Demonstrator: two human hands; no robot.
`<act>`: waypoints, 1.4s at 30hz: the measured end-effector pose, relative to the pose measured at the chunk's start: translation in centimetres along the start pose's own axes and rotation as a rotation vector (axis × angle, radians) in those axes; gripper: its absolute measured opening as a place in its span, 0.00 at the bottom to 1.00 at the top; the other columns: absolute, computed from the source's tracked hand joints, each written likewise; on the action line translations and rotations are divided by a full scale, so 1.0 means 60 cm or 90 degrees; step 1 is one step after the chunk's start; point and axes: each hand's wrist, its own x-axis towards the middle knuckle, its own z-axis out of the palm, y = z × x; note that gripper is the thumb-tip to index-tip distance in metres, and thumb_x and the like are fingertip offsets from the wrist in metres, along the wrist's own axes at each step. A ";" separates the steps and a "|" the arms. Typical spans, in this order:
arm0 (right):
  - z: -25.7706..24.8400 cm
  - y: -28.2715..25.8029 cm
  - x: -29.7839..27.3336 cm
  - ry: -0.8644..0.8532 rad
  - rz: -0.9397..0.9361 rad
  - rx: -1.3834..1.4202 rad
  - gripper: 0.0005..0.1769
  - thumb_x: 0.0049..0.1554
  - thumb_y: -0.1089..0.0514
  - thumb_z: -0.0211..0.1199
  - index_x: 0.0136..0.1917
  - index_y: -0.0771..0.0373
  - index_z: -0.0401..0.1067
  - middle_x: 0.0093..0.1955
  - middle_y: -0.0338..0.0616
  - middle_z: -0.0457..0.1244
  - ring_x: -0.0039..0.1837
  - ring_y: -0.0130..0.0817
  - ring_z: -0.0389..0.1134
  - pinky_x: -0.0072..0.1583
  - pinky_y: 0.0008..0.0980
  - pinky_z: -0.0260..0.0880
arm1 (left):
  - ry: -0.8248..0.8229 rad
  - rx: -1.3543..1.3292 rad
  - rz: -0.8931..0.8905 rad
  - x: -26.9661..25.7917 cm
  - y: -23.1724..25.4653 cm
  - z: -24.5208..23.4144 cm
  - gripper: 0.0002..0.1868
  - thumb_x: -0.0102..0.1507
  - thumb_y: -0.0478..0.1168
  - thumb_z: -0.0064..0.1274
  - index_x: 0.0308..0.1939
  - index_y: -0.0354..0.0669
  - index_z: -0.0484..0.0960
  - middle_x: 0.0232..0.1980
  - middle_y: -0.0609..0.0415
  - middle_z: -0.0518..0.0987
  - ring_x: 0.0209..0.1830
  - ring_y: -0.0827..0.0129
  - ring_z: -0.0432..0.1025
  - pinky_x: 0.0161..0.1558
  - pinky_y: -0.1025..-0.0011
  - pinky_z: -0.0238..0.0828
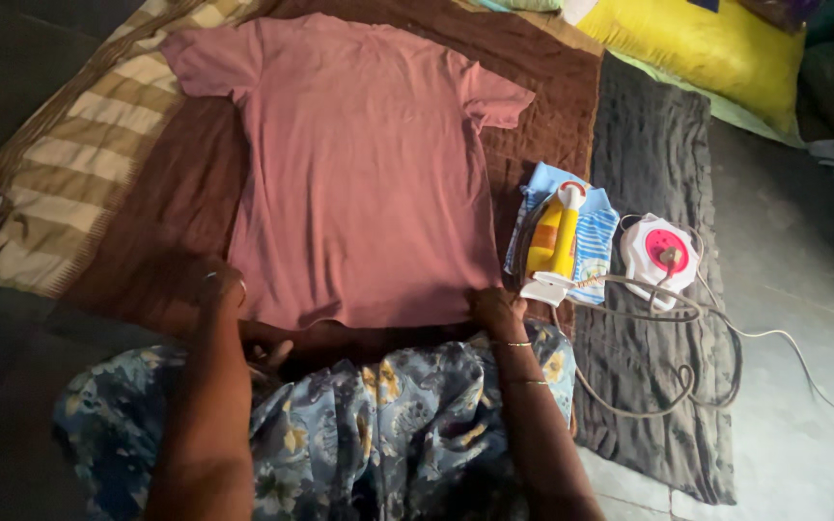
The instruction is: The person irons a pink t-shirt laid out on a brown mat on the floor. They smooth the fabric with their hands, use a yellow iron to press the shirt, and adjust the garment's position to iron different sections.
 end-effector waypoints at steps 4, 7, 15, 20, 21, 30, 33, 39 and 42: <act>-0.020 -0.003 -0.018 -0.020 -0.008 -0.006 0.24 0.60 0.31 0.55 0.56 0.42 0.80 0.60 0.42 0.70 0.64 0.46 0.71 0.61 0.50 0.70 | -0.089 -0.003 -0.015 0.005 -0.006 0.004 0.07 0.60 0.40 0.53 0.35 0.48 0.87 0.41 0.46 0.85 0.42 0.52 0.81 0.42 0.55 0.77; -0.042 -0.014 -0.035 -0.056 -0.043 -0.034 0.22 0.54 0.33 0.60 0.59 0.38 0.78 0.62 0.41 0.69 0.65 0.45 0.70 0.60 0.50 0.71 | -0.103 -0.002 -0.027 0.007 -0.015 -0.006 0.07 0.60 0.41 0.53 0.35 0.48 0.87 0.40 0.46 0.85 0.42 0.52 0.81 0.42 0.55 0.77; -0.037 -0.009 -0.037 -0.035 -0.026 0.001 0.24 0.61 0.32 0.51 0.61 0.40 0.77 0.66 0.45 0.67 0.69 0.48 0.67 0.66 0.55 0.65 | -0.122 0.002 -0.034 0.002 -0.017 -0.015 0.06 0.59 0.41 0.55 0.34 0.47 0.86 0.40 0.46 0.85 0.42 0.52 0.80 0.42 0.55 0.77; 0.001 0.006 -0.011 -0.046 0.000 -0.035 0.29 0.63 0.28 0.47 0.63 0.41 0.77 0.67 0.47 0.66 0.70 0.50 0.66 0.67 0.53 0.64 | -0.131 0.006 -0.033 0.018 -0.024 -0.024 0.06 0.59 0.42 0.55 0.34 0.47 0.86 0.40 0.46 0.84 0.42 0.51 0.80 0.42 0.55 0.77; 0.002 0.007 -0.010 -0.048 0.005 -0.043 0.29 0.63 0.27 0.46 0.63 0.41 0.76 0.68 0.48 0.65 0.70 0.50 0.65 0.67 0.53 0.64 | -0.133 0.010 -0.034 0.020 -0.024 -0.024 0.06 0.59 0.42 0.55 0.34 0.47 0.86 0.40 0.46 0.84 0.42 0.51 0.80 0.42 0.55 0.77; -0.042 -0.037 -0.088 0.113 -0.221 -0.126 0.26 0.45 0.36 0.68 0.56 0.40 0.74 0.61 0.35 0.65 0.67 0.38 0.65 0.64 0.46 0.65 | -0.050 0.128 0.048 -0.011 0.034 -0.021 0.06 0.58 0.42 0.57 0.34 0.47 0.85 0.40 0.46 0.84 0.42 0.50 0.80 0.42 0.55 0.76; -0.024 -0.074 -0.082 0.274 -0.498 0.089 0.23 0.51 0.49 0.69 0.61 0.47 0.72 0.60 0.38 0.65 0.62 0.43 0.66 0.62 0.45 0.68 | 0.136 0.099 0.377 -0.089 0.083 0.002 0.06 0.58 0.42 0.57 0.33 0.47 0.85 0.40 0.46 0.84 0.42 0.50 0.79 0.42 0.55 0.76; -0.033 -0.074 -0.064 0.108 -0.463 0.234 0.12 0.47 0.53 0.65 0.46 0.55 0.73 0.45 0.46 0.70 0.50 0.48 0.73 0.51 0.45 0.73 | -0.024 0.185 0.717 -0.242 0.090 0.100 0.06 0.57 0.43 0.58 0.33 0.47 0.84 0.40 0.46 0.84 0.42 0.50 0.79 0.43 0.55 0.76; -0.059 -0.070 -0.091 0.133 -0.409 0.161 0.14 0.48 0.48 0.70 0.41 0.58 0.74 0.40 0.53 0.69 0.45 0.57 0.71 0.48 0.53 0.70 | -0.026 0.191 0.731 -0.238 0.091 0.117 0.06 0.57 0.43 0.58 0.33 0.47 0.84 0.40 0.46 0.84 0.42 0.49 0.79 0.43 0.55 0.75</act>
